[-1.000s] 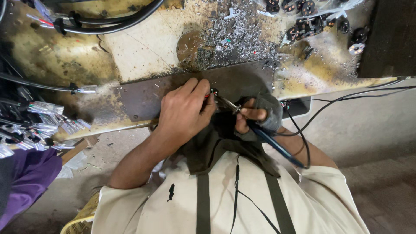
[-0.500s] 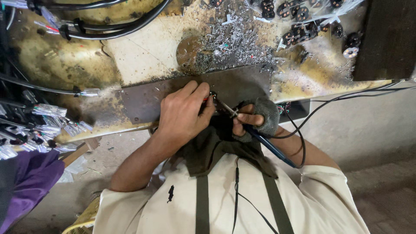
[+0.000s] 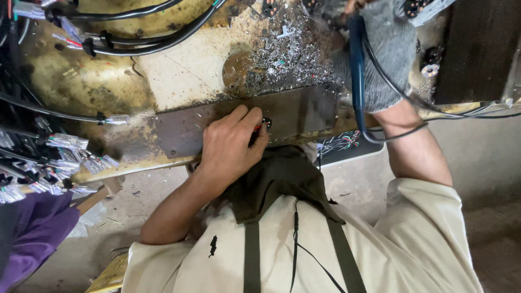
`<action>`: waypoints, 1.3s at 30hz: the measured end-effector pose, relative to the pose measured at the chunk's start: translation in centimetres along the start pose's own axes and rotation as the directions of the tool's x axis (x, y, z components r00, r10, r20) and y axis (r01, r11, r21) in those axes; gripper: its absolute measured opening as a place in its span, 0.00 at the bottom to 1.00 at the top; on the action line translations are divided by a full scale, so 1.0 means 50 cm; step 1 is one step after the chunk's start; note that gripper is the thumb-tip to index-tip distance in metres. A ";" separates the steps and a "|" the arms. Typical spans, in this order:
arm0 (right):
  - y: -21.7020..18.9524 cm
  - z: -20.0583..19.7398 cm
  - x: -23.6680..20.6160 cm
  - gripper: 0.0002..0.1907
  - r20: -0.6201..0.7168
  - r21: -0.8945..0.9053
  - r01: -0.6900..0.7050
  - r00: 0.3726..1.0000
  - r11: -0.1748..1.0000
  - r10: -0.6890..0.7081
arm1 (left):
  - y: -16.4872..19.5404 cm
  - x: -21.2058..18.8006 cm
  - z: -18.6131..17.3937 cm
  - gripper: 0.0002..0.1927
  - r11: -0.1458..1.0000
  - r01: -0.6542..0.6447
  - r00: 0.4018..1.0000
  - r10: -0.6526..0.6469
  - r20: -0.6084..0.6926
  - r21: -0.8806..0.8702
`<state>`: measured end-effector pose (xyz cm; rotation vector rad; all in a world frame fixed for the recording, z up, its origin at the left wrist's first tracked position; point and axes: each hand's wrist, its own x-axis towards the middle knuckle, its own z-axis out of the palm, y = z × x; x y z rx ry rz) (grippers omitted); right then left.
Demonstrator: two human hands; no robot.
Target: The person uses a soldering iron to attach small black connectors to the ends of multi-colored wires. They hold the wires with one hand and apply the soldering iron with the other, working at a cluttered workbench with many similar connectors and wire bundles nearby.
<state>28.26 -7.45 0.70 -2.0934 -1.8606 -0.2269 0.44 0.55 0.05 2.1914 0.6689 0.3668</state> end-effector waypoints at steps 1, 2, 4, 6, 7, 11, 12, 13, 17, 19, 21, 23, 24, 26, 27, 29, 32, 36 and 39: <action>-0.007 0.001 -0.002 0.10 0.031 0.322 -0.194 0.980 0.926 0.195 | 0.000 -0.001 0.002 0.09 1.000 -0.002 1.000 0.002 -0.008 -0.007; -0.016 0.006 -0.006 0.10 0.135 0.597 -0.368 0.922 0.713 0.363 | 0.000 -0.002 0.002 0.08 1.000 -0.001 1.000 0.001 -0.010 -0.014; -0.025 0.015 -0.014 0.13 0.121 0.698 -0.342 0.922 0.629 0.367 | 0.000 -0.003 0.003 0.09 1.000 0.009 1.000 -0.009 -0.012 -0.014; -0.023 0.026 -0.015 0.23 -0.125 0.363 0.033 0.992 0.931 0.014 | -0.001 -0.001 0.003 0.09 1.000 -0.002 1.000 0.001 -0.014 -0.011; -0.021 0.031 -0.013 0.24 -0.107 0.385 0.001 0.993 0.923 0.044 | -0.002 0.000 0.002 0.09 1.000 -0.007 1.000 0.007 -0.012 -0.009; -0.022 0.036 0.022 0.19 -0.036 0.467 -0.045 0.997 0.883 0.069 | -0.002 0.002 0.001 0.09 1.000 -0.008 1.000 0.008 -0.006 -0.003; -0.029 0.031 0.031 0.16 -0.012 0.488 -0.039 0.999 0.872 0.052 | -0.001 0.002 0.001 0.09 1.000 -0.008 1.000 0.008 -0.004 -0.008; -0.039 0.020 0.033 0.14 0.049 0.532 -0.166 0.985 0.830 0.166 | -0.001 0.001 0.001 0.09 1.000 -0.006 1.000 0.006 0.002 -0.014; -0.091 -0.047 -0.011 0.07 0.379 0.795 -0.490 0.862 0.357 0.337 | 0.000 -0.001 0.004 0.09 1.000 -0.016 0.999 0.016 -0.027 -0.008; -0.106 -0.074 -0.043 0.07 0.394 0.708 -0.413 0.904 0.572 0.165 | -0.001 -0.001 0.005 0.09 1.000 -0.019 0.999 0.019 -0.030 -0.003; -0.107 -0.087 -0.059 0.09 0.362 0.452 -0.178 0.932 0.874 0.002 | -0.001 0.000 0.004 0.09 1.000 -0.024 1.000 0.024 -0.018 -0.004; -0.100 -0.091 -0.060 0.14 0.346 0.199 0.045 0.931 0.979 -0.113 | 0.000 0.001 0.002 0.08 1.000 -0.003 1.000 0.003 -0.006 -0.004; -0.099 -0.088 -0.056 0.15 0.360 0.177 0.063 0.925 0.982 -0.124 | 0.001 0.001 0.001 0.08 1.000 -0.002 1.000 0.002 -0.007 -0.008; -0.106 -0.079 -0.052 0.16 0.383 0.132 0.098 0.913 0.986 -0.142 | 0.001 0.001 -0.001 0.08 1.000 -0.003 1.000 0.003 -0.010 -0.013; -0.115 -0.076 -0.056 0.16 0.408 0.078 0.115 0.902 0.990 -0.137 | 0.001 0.002 -0.001 0.09 1.000 -0.011 1.000 0.011 -0.014 -0.012; -0.148 -0.070 -0.076 0.15 0.469 -0.015 0.151 0.874 0.988 -0.127 | 0.001 0.000 0.000 0.09 1.000 -0.008 1.000 0.007 -0.015 -0.011; -0.199 -0.051 -0.115 0.19 0.196 -0.195 0.343 0.932 0.919 -0.306 | -0.001 -0.006 0.004 0.09 1.000 -0.005 1.000 0.005 -0.030 0.000; -0.176 -0.059 -0.106 0.20 0.230 -0.028 0.202 0.955 0.979 -0.190 | -0.004 -0.011 0.010 0.09 1.000 -0.009 0.999 0.009 -0.041 0.005; -0.125 -0.070 -0.052 0.28 0.286 0.300 -0.204 0.951 0.932 0.116 | -0.003 -0.007 0.013 0.08 1.000 -0.012 0.998 0.013 -0.065 0.014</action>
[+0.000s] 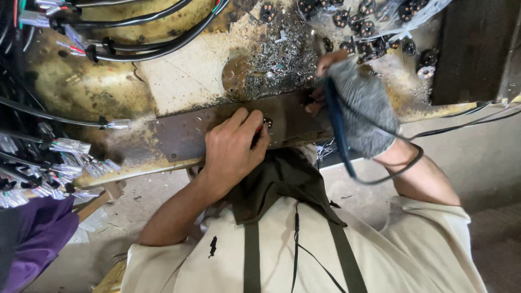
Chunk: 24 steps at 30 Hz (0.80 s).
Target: The person uses a soldering iron to attach small black connectors to the ends of multi-colored wires. They hold the wires with one hand and apply the soldering iron with the other, working at a cluttered workbench with many similar connectors and wire bundles nearby.
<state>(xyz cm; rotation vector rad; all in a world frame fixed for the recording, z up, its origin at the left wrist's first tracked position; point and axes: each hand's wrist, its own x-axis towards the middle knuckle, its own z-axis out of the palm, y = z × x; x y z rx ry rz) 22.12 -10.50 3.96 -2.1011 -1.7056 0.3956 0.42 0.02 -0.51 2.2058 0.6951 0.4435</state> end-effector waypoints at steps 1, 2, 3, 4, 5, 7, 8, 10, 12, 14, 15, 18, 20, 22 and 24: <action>0.003 -0.006 0.012 0.31 0.016 0.146 -0.103 0.995 0.984 0.101 | 0.002 0.002 0.001 0.08 1.000 0.003 1.000 -0.003 -0.003 -0.002; 0.003 -0.004 0.018 0.34 0.048 0.287 -0.199 0.980 0.937 0.194 | 0.005 0.003 0.002 0.09 1.000 0.011 1.000 -0.011 -0.010 -0.002; -0.005 0.009 0.015 0.34 0.001 0.377 -0.203 0.976 0.904 0.219 | 0.006 0.005 0.002 0.08 1.000 0.011 1.000 -0.011 -0.010 -0.002; -0.018 0.032 0.003 0.33 -0.040 0.466 -0.202 0.968 0.861 0.248 | 0.008 0.005 0.002 0.08 1.000 0.016 1.000 -0.016 -0.008 -0.002; -0.032 0.059 -0.015 0.33 -0.068 0.554 -0.201 0.956 0.808 0.285 | 0.008 0.004 0.002 0.08 1.000 0.030 1.000 -0.030 0.000 -0.003; -0.049 0.117 -0.054 0.31 -0.127 0.575 -0.126 0.963 0.809 0.240 | 0.006 -0.003 -0.001 0.08 0.999 0.041 0.999 -0.041 0.022 0.001; -0.050 0.143 -0.071 0.30 -0.167 0.580 -0.078 0.963 0.811 0.212 | 0.004 -0.006 -0.001 0.09 0.999 0.036 0.999 -0.036 0.025 0.005; -0.040 0.177 -0.089 0.29 -0.225 0.498 -0.081 0.950 0.863 0.218 | 0.002 -0.013 0.003 0.08 0.999 0.038 0.999 -0.038 0.015 0.003; -0.029 0.189 -0.091 0.29 -0.249 0.451 -0.060 0.950 0.891 0.190 | 0.008 -0.016 0.010 0.08 0.998 0.060 0.998 -0.060 -0.010 0.021; -0.024 0.185 -0.084 0.27 -0.224 0.450 -0.038 0.962 0.892 0.154 | 0.023 -0.016 0.011 0.08 0.992 0.114 0.993 -0.113 -0.026 0.051; -0.024 0.182 -0.079 0.27 -0.229 0.436 -0.043 0.961 0.899 0.157 | 0.031 -0.014 0.005 0.11 0.983 0.177 0.982 -0.173 -0.080 0.045; -0.028 0.175 -0.068 0.27 -0.240 0.410 -0.055 0.956 0.910 0.166 | 0.046 -0.002 -0.053 0.18 0.956 0.293 0.955 -0.293 -0.052 -0.006; -0.026 0.175 -0.067 0.29 -0.265 0.406 -0.045 0.950 0.913 0.165 | 0.024 0.008 -0.142 0.22 0.961 0.270 0.947 -0.253 0.199 -0.066; -0.021 0.177 -0.067 0.30 -0.187 0.535 -0.084 0.959 0.841 0.215 | 0.014 0.018 -0.217 0.09 0.979 0.189 0.941 -0.160 0.297 -0.073; -0.018 0.181 -0.067 0.31 -0.147 0.618 -0.108 0.957 0.779 0.249 | 0.009 0.047 -0.253 0.09 0.969 0.189 0.979 -0.199 0.049 0.157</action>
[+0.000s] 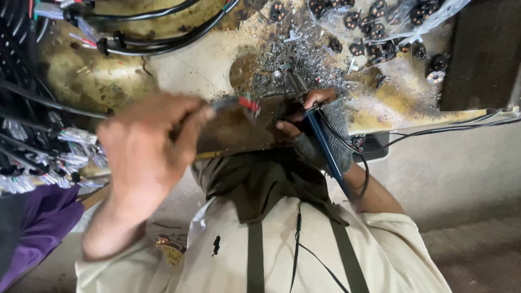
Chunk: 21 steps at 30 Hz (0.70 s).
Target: The person uses a soldering iron to attach small black connectors to the ends of multi-colored wires. They hold the wires with one hand and apply the soldering iron with the other, working at a cluttered workbench with many similar connectors and wire bundles nearby.
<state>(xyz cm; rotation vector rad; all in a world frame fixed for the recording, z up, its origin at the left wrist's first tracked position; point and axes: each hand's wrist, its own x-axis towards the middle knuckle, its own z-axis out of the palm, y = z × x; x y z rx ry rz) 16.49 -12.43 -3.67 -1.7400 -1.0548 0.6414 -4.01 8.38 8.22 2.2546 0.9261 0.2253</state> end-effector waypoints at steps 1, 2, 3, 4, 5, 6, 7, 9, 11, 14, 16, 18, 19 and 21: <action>0.000 0.002 0.000 0.31 0.002 0.027 -0.021 1.000 0.999 0.021 | 0.002 0.013 -0.009 0.08 0.964 -0.130 0.970 0.172 -0.173 0.233; 0.000 0.003 0.001 0.32 -0.003 0.052 -0.033 0.999 0.998 0.033 | 0.004 0.028 -0.008 0.12 0.855 -0.222 0.878 0.384 -0.284 0.469; -0.002 0.006 0.002 0.31 -0.023 0.015 -0.005 1.000 1.000 0.006 | 0.002 0.051 0.000 0.21 0.737 -0.127 0.839 0.437 -0.325 0.664; -0.006 0.009 0.002 0.31 -0.040 -0.024 0.014 0.999 1.000 -0.015 | -0.002 0.054 0.006 0.27 0.690 -0.025 0.836 0.411 -0.363 0.724; -0.010 0.011 0.002 0.31 -0.051 -0.063 0.023 0.998 0.998 -0.026 | -0.016 0.058 0.014 0.33 0.633 0.079 0.832 0.383 -0.400 0.770; -0.013 0.013 0.002 0.31 -0.053 -0.099 0.050 0.997 0.994 -0.055 | -0.035 0.043 0.018 0.36 0.662 0.166 0.855 0.273 -0.441 0.731; -0.016 0.015 0.001 0.31 -0.057 -0.129 0.074 0.995 0.989 -0.082 | -0.069 0.030 0.017 0.37 0.619 0.260 0.865 0.192 -0.463 0.741; -0.020 0.016 -0.002 0.30 -0.063 -0.124 0.092 0.993 0.988 -0.101 | -0.159 -0.011 0.013 0.34 0.441 0.422 0.866 0.061 -0.496 0.792; -0.019 0.016 -0.007 0.29 -0.043 -0.059 0.086 0.995 0.995 -0.089 | -0.246 -0.058 0.022 0.28 0.271 0.503 0.860 -0.062 -0.507 0.820; -0.013 0.017 -0.014 0.27 -0.047 0.009 -0.027 0.999 1.000 0.027 | -0.315 -0.109 0.027 0.17 0.288 0.497 0.867 -0.206 -0.454 0.819; -0.008 0.018 -0.018 0.28 -0.070 -0.111 0.032 0.997 0.993 -0.039 | -0.308 -0.119 0.019 0.16 0.236 0.526 0.850 -0.102 -0.517 0.817; 0.000 0.016 -0.016 0.25 -0.068 -0.162 0.110 0.990 0.981 -0.123 | -0.271 -0.103 0.021 0.18 0.167 0.549 0.816 0.103 -0.568 0.819; 0.002 0.013 -0.015 0.23 -0.044 -0.152 0.136 0.989 0.979 -0.145 | -0.244 -0.091 0.033 0.20 0.146 0.531 0.815 0.183 -0.550 0.835; 0.006 0.001 -0.014 0.20 0.004 0.141 0.065 0.998 0.988 -0.066 | -0.173 -0.105 0.076 0.16 0.948 0.087 0.846 0.092 -0.526 0.305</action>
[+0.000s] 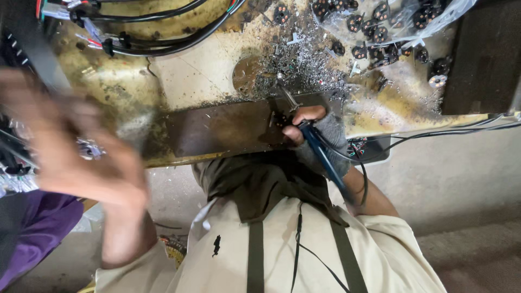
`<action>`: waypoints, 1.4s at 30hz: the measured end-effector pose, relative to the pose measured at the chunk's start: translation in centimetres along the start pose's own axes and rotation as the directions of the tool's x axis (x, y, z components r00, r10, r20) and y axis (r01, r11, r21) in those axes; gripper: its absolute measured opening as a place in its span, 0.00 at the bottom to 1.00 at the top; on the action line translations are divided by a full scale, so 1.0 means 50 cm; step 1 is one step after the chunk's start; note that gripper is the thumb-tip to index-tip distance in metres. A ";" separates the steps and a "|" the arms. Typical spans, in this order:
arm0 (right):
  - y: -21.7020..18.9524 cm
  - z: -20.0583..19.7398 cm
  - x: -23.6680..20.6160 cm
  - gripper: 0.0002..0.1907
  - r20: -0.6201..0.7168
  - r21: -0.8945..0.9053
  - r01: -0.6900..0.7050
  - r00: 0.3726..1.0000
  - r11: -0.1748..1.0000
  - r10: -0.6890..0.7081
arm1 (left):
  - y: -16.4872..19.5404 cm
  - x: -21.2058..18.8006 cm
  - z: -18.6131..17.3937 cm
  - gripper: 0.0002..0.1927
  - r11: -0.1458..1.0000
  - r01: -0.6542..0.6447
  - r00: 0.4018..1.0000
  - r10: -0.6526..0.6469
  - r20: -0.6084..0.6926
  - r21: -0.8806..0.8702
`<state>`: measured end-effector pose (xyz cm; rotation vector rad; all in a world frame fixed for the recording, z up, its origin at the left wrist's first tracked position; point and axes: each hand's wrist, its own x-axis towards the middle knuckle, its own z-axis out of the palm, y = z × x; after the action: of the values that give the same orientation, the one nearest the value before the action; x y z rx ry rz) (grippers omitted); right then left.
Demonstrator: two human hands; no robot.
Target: The person uses a soldering iron to attach small black connectors to the ends of multi-colored wires. They hold the wires with one hand and apply the soldering iron with the other, working at a cluttered workbench with many similar connectors and wire bundles nearby.
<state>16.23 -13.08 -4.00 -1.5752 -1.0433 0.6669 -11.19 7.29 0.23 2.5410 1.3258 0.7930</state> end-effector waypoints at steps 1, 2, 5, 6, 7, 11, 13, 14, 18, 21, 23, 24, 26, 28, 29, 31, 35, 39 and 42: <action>-0.001 -0.011 -0.001 0.20 0.032 0.273 -0.096 0.995 0.957 0.091 | 0.048 -0.027 0.004 0.15 0.893 0.049 0.999 -0.038 0.032 -0.447; -0.002 -0.019 -0.001 0.20 0.090 0.520 -0.194 0.981 0.832 0.173 | 0.081 -0.043 0.019 0.09 0.841 -0.168 0.951 0.276 0.142 -0.514; -0.007 -0.037 -0.002 0.23 -0.057 0.370 -0.352 0.915 0.860 0.399 | 0.180 -0.089 0.062 0.16 0.732 0.265 0.638 0.355 0.683 -0.627; -0.010 -0.039 -0.003 0.24 -0.011 0.307 -0.357 0.926 0.882 0.378 | 0.204 -0.088 0.074 0.16 0.715 0.311 0.616 0.349 0.706 -0.626; -0.012 -0.039 -0.004 0.25 0.038 0.243 -0.355 0.933 0.903 0.357 | 0.225 -0.081 0.083 0.15 0.733 0.338 0.625 0.294 0.723 -0.590; -0.017 -0.033 -0.004 0.28 0.090 0.299 -0.257 0.966 0.919 0.240 | 0.245 -0.003 0.074 0.15 0.721 0.505 0.532 0.173 0.829 -0.474; -0.016 -0.028 -0.001 0.26 0.097 0.318 -0.326 0.945 0.891 0.311 | 0.235 0.029 0.060 0.13 0.712 0.540 0.458 0.199 0.866 -0.449; -0.015 -0.025 0.001 0.25 0.107 0.331 -0.369 0.929 0.868 0.354 | 0.230 0.034 0.055 0.12 0.725 0.529 0.439 0.212 0.873 -0.442; -0.016 -0.024 0.014 0.28 0.126 0.083 -0.219 0.970 0.972 0.208 | 0.243 -0.006 0.074 0.06 0.640 0.238 0.877 0.182 0.444 -0.731; -0.024 -0.023 0.017 0.31 0.058 -0.038 -0.202 0.977 0.979 0.204 | 0.260 -0.048 0.110 0.07 0.516 0.304 0.931 0.017 0.364 -0.801; -0.024 -0.023 0.013 0.28 0.077 -0.261 0.016 0.997 0.965 0.004 | 0.262 -0.061 0.121 0.07 0.570 0.266 0.954 -0.040 0.297 -0.777; -0.021 -0.022 0.009 0.28 0.060 -0.140 -0.019 0.998 0.990 0.028 | 0.261 -0.063 0.122 0.07 0.601 0.251 0.963 -0.072 0.261 -0.759; -0.006 -0.024 -0.002 0.26 0.032 0.105 -0.073 0.997 0.992 0.070 | 0.255 -0.059 0.117 0.07 0.633 0.150 0.978 0.016 0.207 -0.759; 0.024 -0.026 -0.011 0.14 0.178 -0.226 -0.094 0.975 0.970 0.136 | 0.252 -0.050 0.111 0.06 0.650 0.106 0.974 0.086 0.212 -0.753; 0.042 -0.026 -0.017 0.09 0.241 -0.385 -0.082 0.952 0.919 0.186 | 0.251 -0.046 0.108 0.06 0.658 0.122 0.963 0.102 0.248 -0.743; 0.074 -0.020 -0.031 0.06 0.180 -0.451 -0.075 0.969 0.890 0.172 | 0.251 -0.041 0.104 0.06 0.662 0.217 0.934 0.073 0.349 -0.718; 0.099 0.004 -0.042 0.07 0.140 -0.284 -0.068 0.984 0.956 0.112 | 0.250 -0.038 0.103 0.06 0.640 0.357 0.897 -0.032 0.440 -0.681; 0.046 -0.006 -0.034 0.15 0.065 -0.431 -0.009 0.997 0.902 0.041 | 0.247 -0.039 0.101 0.06 0.603 0.374 0.894 -0.033 0.446 -0.705; 0.008 -0.016 -0.025 0.12 0.097 -0.571 0.131 0.991 0.811 -0.093 | 0.249 -0.040 0.100 0.06 0.627 0.300 0.922 0.003 0.387 -0.719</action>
<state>16.42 -14.57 -4.29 -1.9967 -1.4706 0.3260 -0.61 -1.20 -0.02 1.7318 0.8014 0.6278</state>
